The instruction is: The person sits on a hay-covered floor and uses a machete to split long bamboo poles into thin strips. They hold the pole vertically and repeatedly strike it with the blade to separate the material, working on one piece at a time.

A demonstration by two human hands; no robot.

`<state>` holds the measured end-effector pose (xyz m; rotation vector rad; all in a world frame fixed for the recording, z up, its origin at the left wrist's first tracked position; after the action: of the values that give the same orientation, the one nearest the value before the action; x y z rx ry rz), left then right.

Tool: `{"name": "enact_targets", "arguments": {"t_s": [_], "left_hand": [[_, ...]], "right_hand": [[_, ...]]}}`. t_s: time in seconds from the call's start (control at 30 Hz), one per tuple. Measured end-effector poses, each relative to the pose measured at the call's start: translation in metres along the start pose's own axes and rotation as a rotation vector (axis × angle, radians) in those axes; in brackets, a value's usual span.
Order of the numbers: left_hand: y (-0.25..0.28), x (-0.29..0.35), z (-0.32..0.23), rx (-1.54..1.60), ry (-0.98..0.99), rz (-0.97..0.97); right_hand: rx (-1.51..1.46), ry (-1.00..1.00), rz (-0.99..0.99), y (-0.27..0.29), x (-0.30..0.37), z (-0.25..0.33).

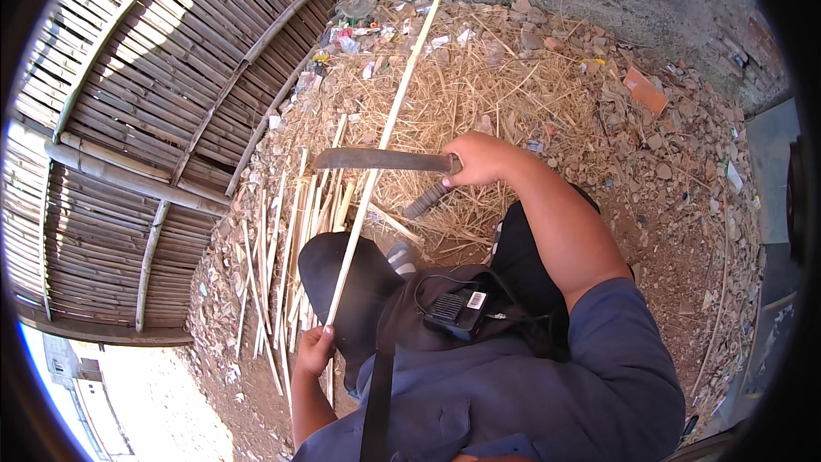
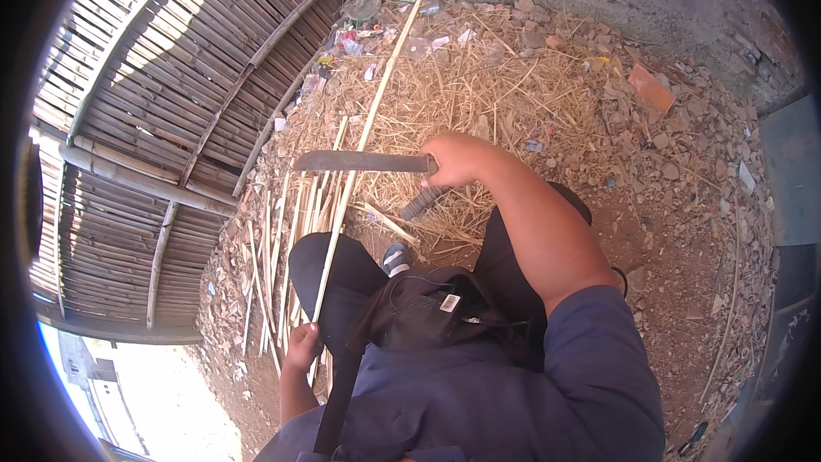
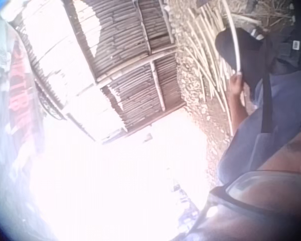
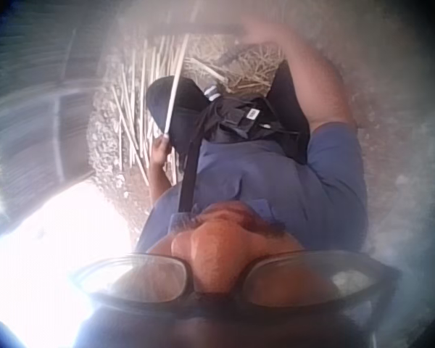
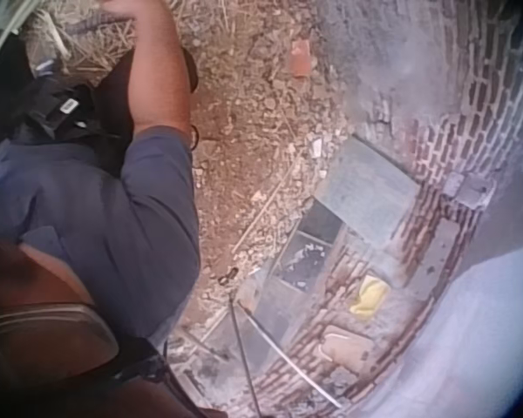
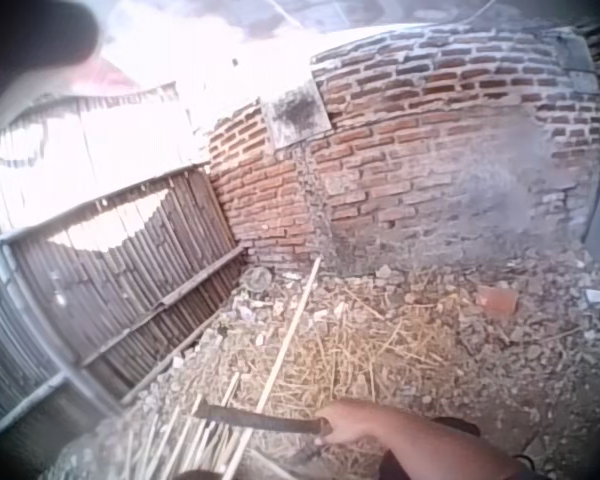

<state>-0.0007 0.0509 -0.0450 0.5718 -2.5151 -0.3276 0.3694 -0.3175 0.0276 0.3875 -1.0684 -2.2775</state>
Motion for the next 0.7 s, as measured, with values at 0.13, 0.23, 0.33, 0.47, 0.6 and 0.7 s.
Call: {"name": "enact_targets", "arguments": {"t_s": [0.13, 0.23, 0.33, 0.47, 0.6, 0.7], "left_hand": [[-0.001, 0.000, -0.003, -0.025, -0.007, 0.001], [-0.003, 0.000, -0.003, -0.028, -0.029, 0.010], [-0.003, 0.000, -0.002, -0.019, -0.030, 0.025], [-0.002, 0.000, -0.002, -0.010, -0.017, 0.024], [-0.001, -0.002, 0.003, 0.011, -0.006, 0.003], [-0.001, -0.001, 0.001, 0.019, -0.009, -0.002]], "right_hand": [[0.011, -0.030, -0.043, 0.005, 0.001, -0.008], [0.009, -0.040, -0.049, 0.008, 0.001, -0.007], [-0.012, -0.049, -0.032, 0.004, 0.000, -0.005], [-0.045, -0.027, -0.002, -0.004, -0.003, -0.006], [-0.032, -0.029, -0.021, -0.004, -0.002, -0.005], [-0.035, -0.046, -0.018, -0.001, 0.000, -0.004]]}}
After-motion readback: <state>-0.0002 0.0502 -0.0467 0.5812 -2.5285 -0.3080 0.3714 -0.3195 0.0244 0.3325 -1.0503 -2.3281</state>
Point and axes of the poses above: each hand's wrist, its own x-axis away from the middle knuckle, its own y-axis out of the back of the hand, z = x × y, the point moved 4 cm from there along -x, towards the middle knuckle, and after that the axes turned 11 degrees about -z, right-handed, at the moved point
